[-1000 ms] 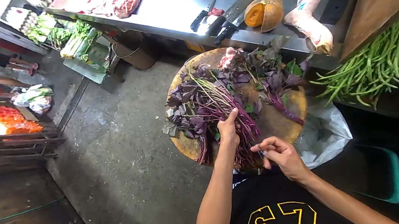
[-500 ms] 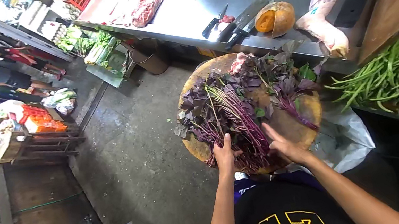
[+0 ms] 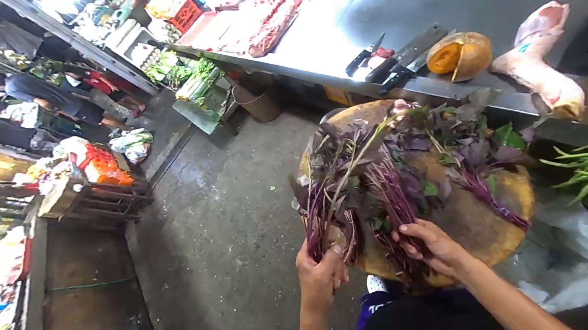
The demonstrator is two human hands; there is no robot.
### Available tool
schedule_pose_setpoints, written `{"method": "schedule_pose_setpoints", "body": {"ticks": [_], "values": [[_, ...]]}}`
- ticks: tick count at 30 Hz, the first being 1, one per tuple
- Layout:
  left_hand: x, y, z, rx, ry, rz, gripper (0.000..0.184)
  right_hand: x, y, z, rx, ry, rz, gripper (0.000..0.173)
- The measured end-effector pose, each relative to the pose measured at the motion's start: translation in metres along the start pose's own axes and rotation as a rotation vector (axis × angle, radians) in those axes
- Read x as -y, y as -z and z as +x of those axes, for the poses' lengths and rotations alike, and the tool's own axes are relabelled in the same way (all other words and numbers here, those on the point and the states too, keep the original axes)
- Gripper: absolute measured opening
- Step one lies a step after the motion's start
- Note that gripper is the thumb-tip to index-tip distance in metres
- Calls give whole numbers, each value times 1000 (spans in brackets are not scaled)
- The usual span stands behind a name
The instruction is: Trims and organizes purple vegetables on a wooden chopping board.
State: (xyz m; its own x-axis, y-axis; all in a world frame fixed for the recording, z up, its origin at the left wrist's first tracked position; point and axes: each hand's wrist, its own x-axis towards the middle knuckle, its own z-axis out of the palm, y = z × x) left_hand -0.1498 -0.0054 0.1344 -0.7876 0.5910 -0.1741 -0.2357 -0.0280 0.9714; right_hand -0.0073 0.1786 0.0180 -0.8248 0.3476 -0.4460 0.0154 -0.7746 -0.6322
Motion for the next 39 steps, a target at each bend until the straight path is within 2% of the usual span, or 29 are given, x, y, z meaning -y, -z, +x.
{"method": "schedule_pose_setpoints", "body": {"ticks": [1, 3, 5, 8, 10, 13, 16, 19, 21, 23, 25, 28, 30, 32, 34, 36, 37, 38, 39], "values": [[6, 6, 11, -13, 49, -21, 19, 7, -7, -2, -58, 44, -63, 24], [28, 21, 36, -38, 193, 47, 17, 23, -17, -11, -145, 138, -212, 22], [66, 36, 58, -79, 335, 90, 14, 39, -23, -23, -199, 239, -367, 23], [116, 53, 67, -180, 471, 8, 11, 60, -38, -43, -291, 324, -704, 29], [119, 60, 61, -184, 495, -46, 18, 70, -50, -50, -375, 352, -956, 39], [95, 73, 54, -41, 403, -50, 14, 79, -66, -54, -519, 407, -1212, 50], [47, 76, 59, 152, 256, -111, 5, 78, -74, -57, -634, 528, -1228, 56], [11, 62, 73, 270, 183, -213, 5, 73, -80, -67, -641, 676, -1030, 51], [11, 46, 86, 291, 200, -266, 19, 73, -86, -76, -630, 776, -916, 46], [29, 27, 96, 277, 305, -288, 31, 76, -91, -88, -659, 819, -936, 48], [63, 11, 104, 194, 493, -216, 24, 77, -95, -97, -725, 833, -1065, 53], [128, 7, 115, 115, 714, -46, 19, 71, -98, -102, -831, 772, -1326, 59], [156, 14, 112, 78, 677, 111, 24, 59, -101, -95, -867, 644, -1416, 58], [158, 27, 105, 73, 487, 351, 48, 39, -98, -78, -898, 491, -1495, 56], [140, 40, 93, 81, 237, 650, 69, 15, -87, -57, -865, 257, -1548, 59], [129, 43, 73, 28, -46, 781, 63, -12, -68, -35, -763, 8, -1566, 64], [123, 39, 60, 56, -72, 760, 55, -25, -59, -26, -700, -82, -1567, 66], [118, 32, 48, 143, 27, 690, 49, -37, -50, -20, -627, -135, -1569, 68], [115, 23, 38, 265, 220, 551, 47, -46, -44, -17, -541, -153, -1561, 72]]}}
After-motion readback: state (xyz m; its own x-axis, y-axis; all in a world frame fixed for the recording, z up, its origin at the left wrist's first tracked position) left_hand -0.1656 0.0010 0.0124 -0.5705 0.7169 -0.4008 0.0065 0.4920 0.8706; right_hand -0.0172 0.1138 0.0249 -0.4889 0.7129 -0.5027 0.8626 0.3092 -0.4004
